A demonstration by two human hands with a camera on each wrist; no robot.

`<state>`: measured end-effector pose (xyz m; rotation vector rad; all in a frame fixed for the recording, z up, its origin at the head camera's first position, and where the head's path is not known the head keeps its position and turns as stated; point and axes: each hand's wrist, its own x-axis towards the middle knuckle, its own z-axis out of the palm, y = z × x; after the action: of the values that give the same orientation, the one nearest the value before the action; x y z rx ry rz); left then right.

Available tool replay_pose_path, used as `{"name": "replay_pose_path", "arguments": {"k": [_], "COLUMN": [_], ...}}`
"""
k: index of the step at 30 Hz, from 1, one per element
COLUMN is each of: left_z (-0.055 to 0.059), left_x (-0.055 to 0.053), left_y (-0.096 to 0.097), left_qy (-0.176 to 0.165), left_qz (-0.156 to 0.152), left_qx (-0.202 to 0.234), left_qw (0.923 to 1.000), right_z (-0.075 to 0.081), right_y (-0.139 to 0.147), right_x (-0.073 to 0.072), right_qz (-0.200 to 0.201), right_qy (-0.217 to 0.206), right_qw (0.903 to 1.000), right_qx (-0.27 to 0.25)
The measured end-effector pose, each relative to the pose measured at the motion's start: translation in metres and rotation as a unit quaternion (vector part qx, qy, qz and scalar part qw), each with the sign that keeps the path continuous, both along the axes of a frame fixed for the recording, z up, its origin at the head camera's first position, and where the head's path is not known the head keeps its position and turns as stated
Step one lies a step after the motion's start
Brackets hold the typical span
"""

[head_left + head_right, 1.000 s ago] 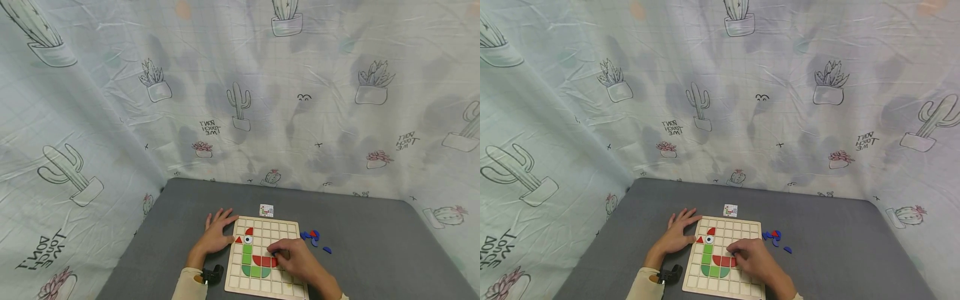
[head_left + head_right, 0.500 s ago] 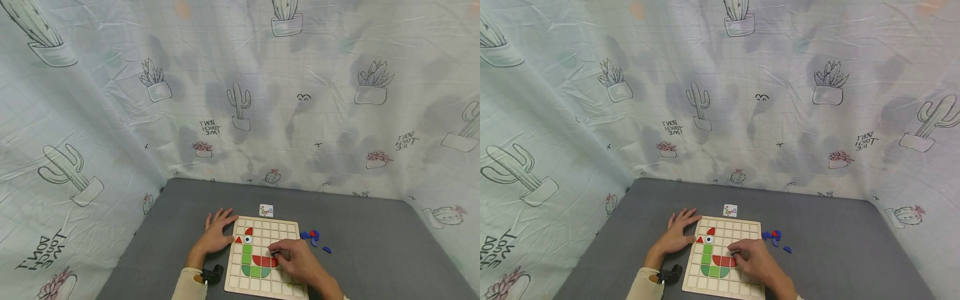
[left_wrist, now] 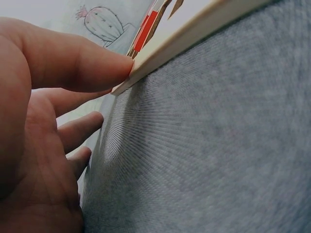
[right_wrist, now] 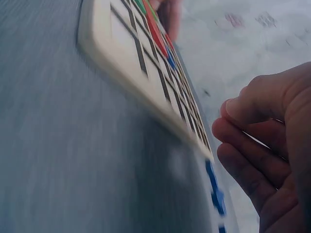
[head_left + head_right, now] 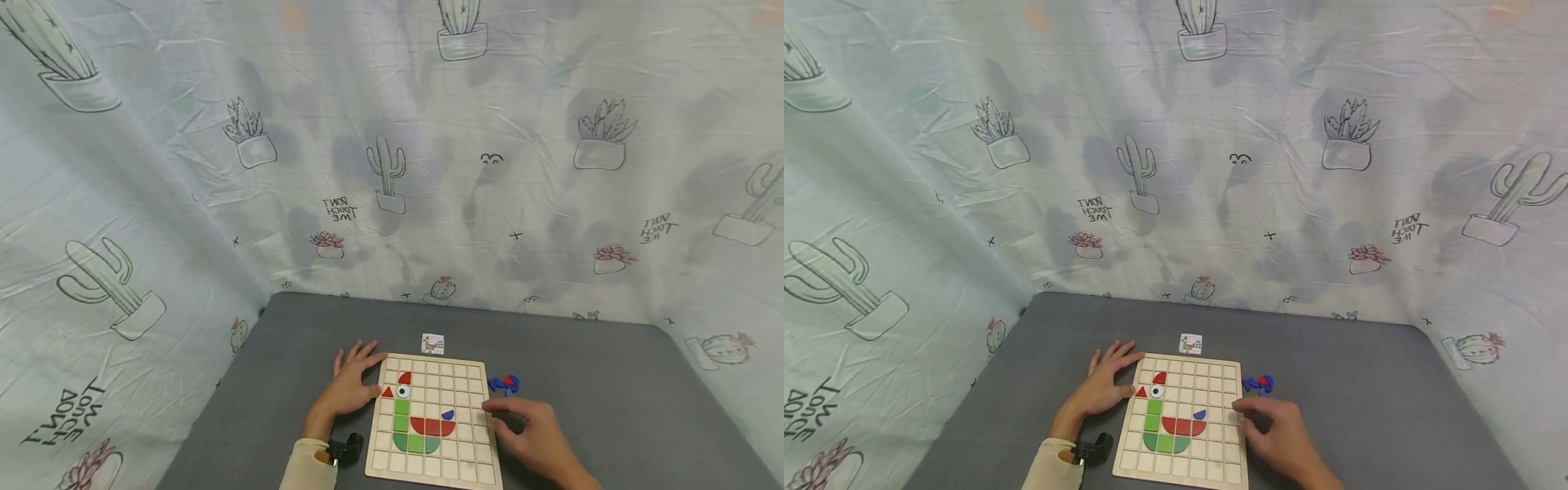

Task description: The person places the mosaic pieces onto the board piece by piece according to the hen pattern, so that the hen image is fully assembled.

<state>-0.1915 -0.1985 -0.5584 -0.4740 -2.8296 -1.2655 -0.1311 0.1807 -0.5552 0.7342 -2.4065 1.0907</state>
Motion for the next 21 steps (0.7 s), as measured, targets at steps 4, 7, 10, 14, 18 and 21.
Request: {"name": "replay_pose_path", "arguments": {"k": [4, 7, 10, 14, 18, 21], "left_z": [0.0, 0.001, 0.001, 0.001, 0.002, 0.003], "left_x": [0.001, 0.001, 0.001, 0.001, 0.001, 0.001], "left_y": [0.0, 0.001, 0.001, 0.001, 0.001, 0.002], "left_qy": [0.001, 0.001, 0.001, 0.003, 0.004, 0.005], "left_qz": [0.0, 0.0, 0.0, 0.001, 0.002, 0.003], "left_qx": [0.001, 0.001, 0.002, 0.003, 0.004, 0.006], "left_qw": [1.0, 1.0, 1.0, 1.0, 1.0, 1.0], "right_z": [-0.002, -0.002, -0.001, 0.0, 0.001, 0.001], "right_y": [0.021, 0.035, 0.047, 0.058, 0.065, 0.068], "right_x": [0.009, 0.017, 0.025, 0.032, 0.037, 0.04], "right_qz": [-0.033, -0.063, -0.105, -0.15, -0.168, -0.18], "right_qy": [0.003, -0.013, -0.04, -0.071, -0.082, -0.095], "right_qw": [0.9994, 0.9979, 0.9937, 0.9857, 0.9812, 0.9771], "right_qx": [-0.008, -0.011, 0.003, 0.03, 0.047, 0.06]}}
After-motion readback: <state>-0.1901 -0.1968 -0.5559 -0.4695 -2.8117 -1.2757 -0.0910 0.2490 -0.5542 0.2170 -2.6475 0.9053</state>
